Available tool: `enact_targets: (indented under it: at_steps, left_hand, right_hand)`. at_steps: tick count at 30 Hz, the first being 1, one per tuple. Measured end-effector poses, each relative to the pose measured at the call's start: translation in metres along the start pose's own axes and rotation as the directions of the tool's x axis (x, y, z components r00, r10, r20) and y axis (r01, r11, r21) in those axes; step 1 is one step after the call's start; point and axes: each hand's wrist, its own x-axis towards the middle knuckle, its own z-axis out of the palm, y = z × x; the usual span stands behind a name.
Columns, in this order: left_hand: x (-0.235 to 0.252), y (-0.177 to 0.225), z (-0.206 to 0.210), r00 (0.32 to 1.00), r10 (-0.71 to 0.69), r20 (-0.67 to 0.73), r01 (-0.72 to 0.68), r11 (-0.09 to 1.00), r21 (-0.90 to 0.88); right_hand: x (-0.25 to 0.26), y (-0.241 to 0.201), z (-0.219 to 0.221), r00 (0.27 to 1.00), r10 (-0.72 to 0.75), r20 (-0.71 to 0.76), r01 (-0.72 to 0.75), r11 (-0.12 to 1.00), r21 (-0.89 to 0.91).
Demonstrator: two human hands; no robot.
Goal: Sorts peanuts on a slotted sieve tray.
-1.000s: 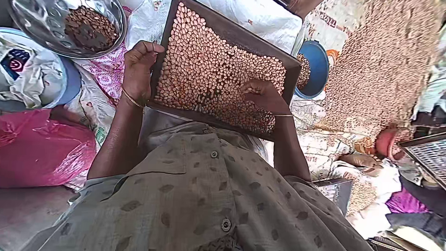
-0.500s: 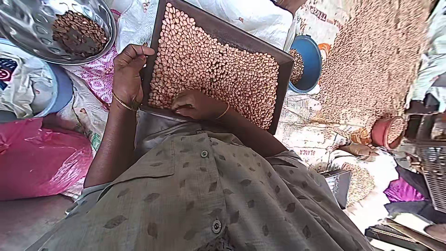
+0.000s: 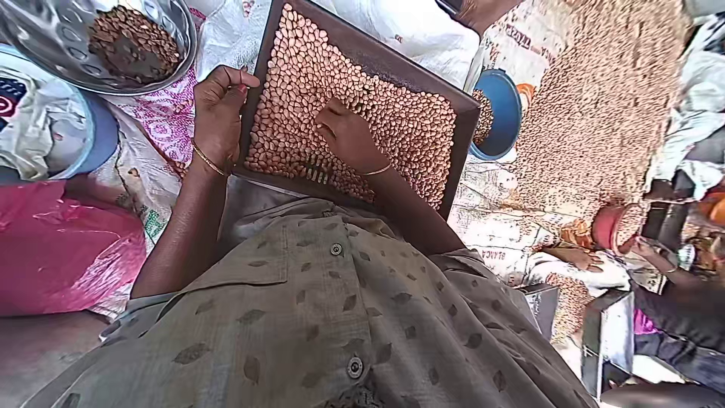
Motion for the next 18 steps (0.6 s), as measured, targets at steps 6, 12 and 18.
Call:
enact_targets:
  at_steps: [6, 12, 18]
  left_hand:
    - [-0.001, -0.002, 0.001, 0.979, 0.183, -0.088, -0.172, 0.978, 0.120]
    - [-0.023, 0.027, 0.006, 0.989, 0.129, 0.069, -0.132, 0.991, 0.032]
    - [-0.030, 0.037, -0.015, 0.873, -0.192, 0.449, 0.443, 0.698, -0.562]
  right_hand:
    - [-0.007, 0.006, 0.004, 0.990, 0.058, -0.128, -0.052, 0.997, 0.050]
    - [0.010, -0.038, -0.033, 0.913, -0.008, -0.408, 0.238, 0.823, 0.516]
    - [0.025, -0.058, -0.003, 0.929, -0.209, -0.306, 0.339, 0.811, 0.477]
